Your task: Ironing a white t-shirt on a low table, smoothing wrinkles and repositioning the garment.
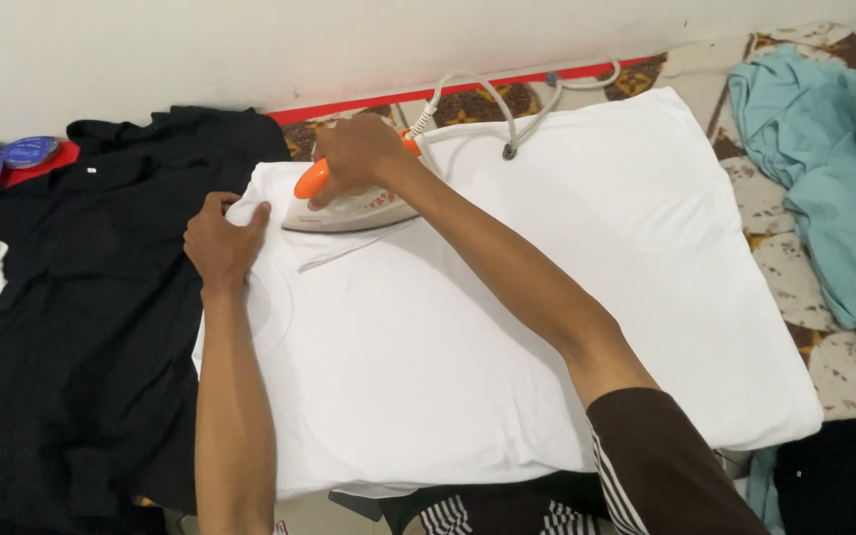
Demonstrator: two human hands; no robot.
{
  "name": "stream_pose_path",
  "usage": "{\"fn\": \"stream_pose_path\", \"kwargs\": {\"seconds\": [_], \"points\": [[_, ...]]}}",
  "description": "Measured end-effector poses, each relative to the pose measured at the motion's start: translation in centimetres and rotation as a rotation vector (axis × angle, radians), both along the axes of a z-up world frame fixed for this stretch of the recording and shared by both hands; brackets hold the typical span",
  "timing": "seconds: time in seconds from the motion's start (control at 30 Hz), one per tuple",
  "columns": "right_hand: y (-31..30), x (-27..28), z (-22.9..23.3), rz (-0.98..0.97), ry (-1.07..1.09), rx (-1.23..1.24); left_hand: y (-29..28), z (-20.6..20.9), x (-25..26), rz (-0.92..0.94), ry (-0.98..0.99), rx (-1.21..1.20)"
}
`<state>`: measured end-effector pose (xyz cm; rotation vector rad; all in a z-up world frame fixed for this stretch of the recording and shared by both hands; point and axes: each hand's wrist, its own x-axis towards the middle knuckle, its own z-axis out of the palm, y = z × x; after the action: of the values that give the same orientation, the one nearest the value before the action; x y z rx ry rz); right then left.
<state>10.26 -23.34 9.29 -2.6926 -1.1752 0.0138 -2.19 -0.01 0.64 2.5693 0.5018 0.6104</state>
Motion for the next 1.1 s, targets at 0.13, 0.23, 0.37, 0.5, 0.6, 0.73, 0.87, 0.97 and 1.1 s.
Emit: {"fn": "stream_pose_path", "kwargs": {"seconds": [0.13,0.23,0.37,0.5,0.6,0.73,0.87,0.97,1.1], "points": [[-1.9,-3.2,3.3,0.119,0.237,-0.144,0.2,0.4,0.5,0.007,-0.026,-0.049],[-2.2,-2.8,3.0,0.064,0.251,-0.139,0.8,-0.3,0.8,0.040,-0.023,-0.074],[-3.8,-0.3,0.3,-0.214,0.125,0.006,1.4,-1.4,0.9,0.064,-0.044,-0.119],[-8.5,-3.5,4.1,-0.090,0.288,-0.193,1.3,-0.9,1.2,0.058,-0.054,-0.138],[-11.5,-5.7,5.7,-0.063,0.387,-0.337,1.1,-0.9,0.7,0.038,-0.059,-0.138],[-14.4,-5.9,4.7,-0.309,0.328,-0.242,0.9,-1.2,0.6,0.041,-0.105,-0.146],[-16.6,-9.9,5.8,-0.076,0.368,-0.489,0.7,-0.6,0.5,0.034,-0.104,-0.154],[-18.6,-13.3,4.1,-0.016,0.364,-0.537,1.3,-1.8,1.3,0.053,-0.095,-0.134],[-19.5,-15.3,6.5,-0.134,0.372,-0.451,-0.7,-0.6,0.8,0.068,-0.090,-0.086]]}}
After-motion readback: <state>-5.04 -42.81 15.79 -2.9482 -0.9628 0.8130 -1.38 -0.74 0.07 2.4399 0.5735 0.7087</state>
